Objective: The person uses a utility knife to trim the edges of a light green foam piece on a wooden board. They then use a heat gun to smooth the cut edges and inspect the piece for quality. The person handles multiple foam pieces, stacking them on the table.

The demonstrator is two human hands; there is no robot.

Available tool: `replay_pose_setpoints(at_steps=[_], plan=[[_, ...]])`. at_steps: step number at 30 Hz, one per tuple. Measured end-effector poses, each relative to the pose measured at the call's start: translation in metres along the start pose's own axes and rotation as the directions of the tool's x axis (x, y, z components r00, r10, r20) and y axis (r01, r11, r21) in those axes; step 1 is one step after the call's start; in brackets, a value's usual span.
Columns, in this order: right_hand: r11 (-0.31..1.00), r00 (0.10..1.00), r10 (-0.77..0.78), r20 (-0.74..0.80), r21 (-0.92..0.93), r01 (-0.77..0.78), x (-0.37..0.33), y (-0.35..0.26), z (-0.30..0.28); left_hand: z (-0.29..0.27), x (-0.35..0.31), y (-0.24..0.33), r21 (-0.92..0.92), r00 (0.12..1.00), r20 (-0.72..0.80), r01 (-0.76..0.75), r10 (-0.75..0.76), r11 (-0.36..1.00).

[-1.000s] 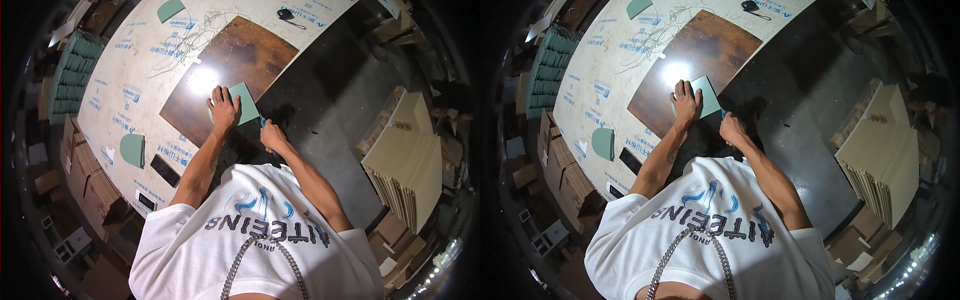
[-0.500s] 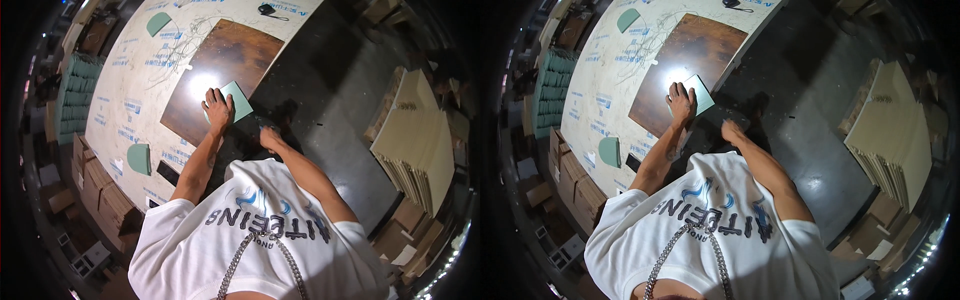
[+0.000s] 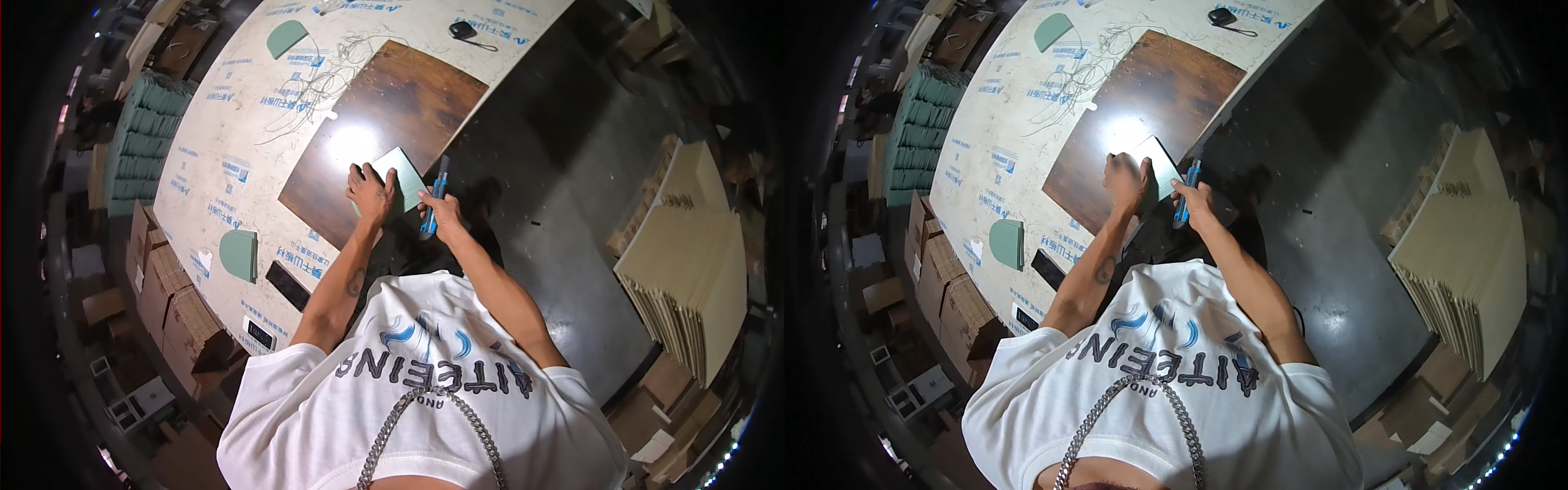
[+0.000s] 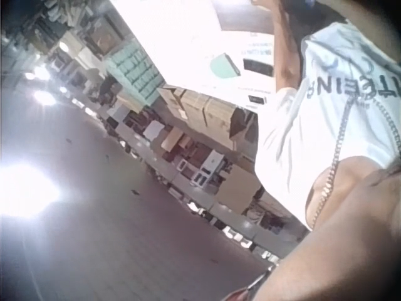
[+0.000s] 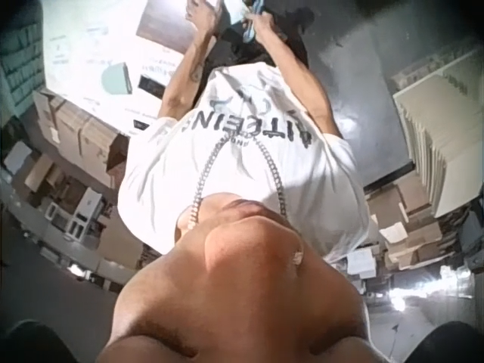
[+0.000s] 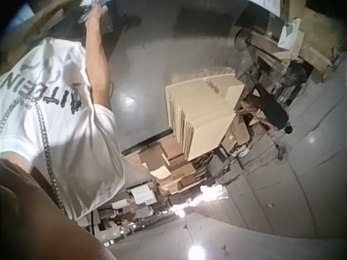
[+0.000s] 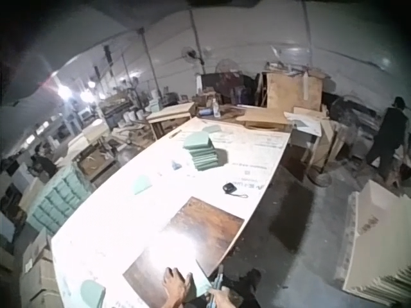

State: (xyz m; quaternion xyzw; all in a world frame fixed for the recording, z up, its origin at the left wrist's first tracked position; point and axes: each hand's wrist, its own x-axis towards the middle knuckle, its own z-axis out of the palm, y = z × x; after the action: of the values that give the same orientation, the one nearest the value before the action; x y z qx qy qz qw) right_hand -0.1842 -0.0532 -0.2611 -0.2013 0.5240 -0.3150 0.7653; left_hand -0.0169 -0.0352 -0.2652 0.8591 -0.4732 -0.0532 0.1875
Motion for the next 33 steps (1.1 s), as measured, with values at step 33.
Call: replay_pose_setpoints(at_steps=[33], plan=[[0.486,0.323,-0.679,0.659,0.074,0.871,-0.236,-0.207,0.105,-0.263,-0.041,0.020,-0.968,0.912,-0.230,-0.177,0.339,-0.179]])
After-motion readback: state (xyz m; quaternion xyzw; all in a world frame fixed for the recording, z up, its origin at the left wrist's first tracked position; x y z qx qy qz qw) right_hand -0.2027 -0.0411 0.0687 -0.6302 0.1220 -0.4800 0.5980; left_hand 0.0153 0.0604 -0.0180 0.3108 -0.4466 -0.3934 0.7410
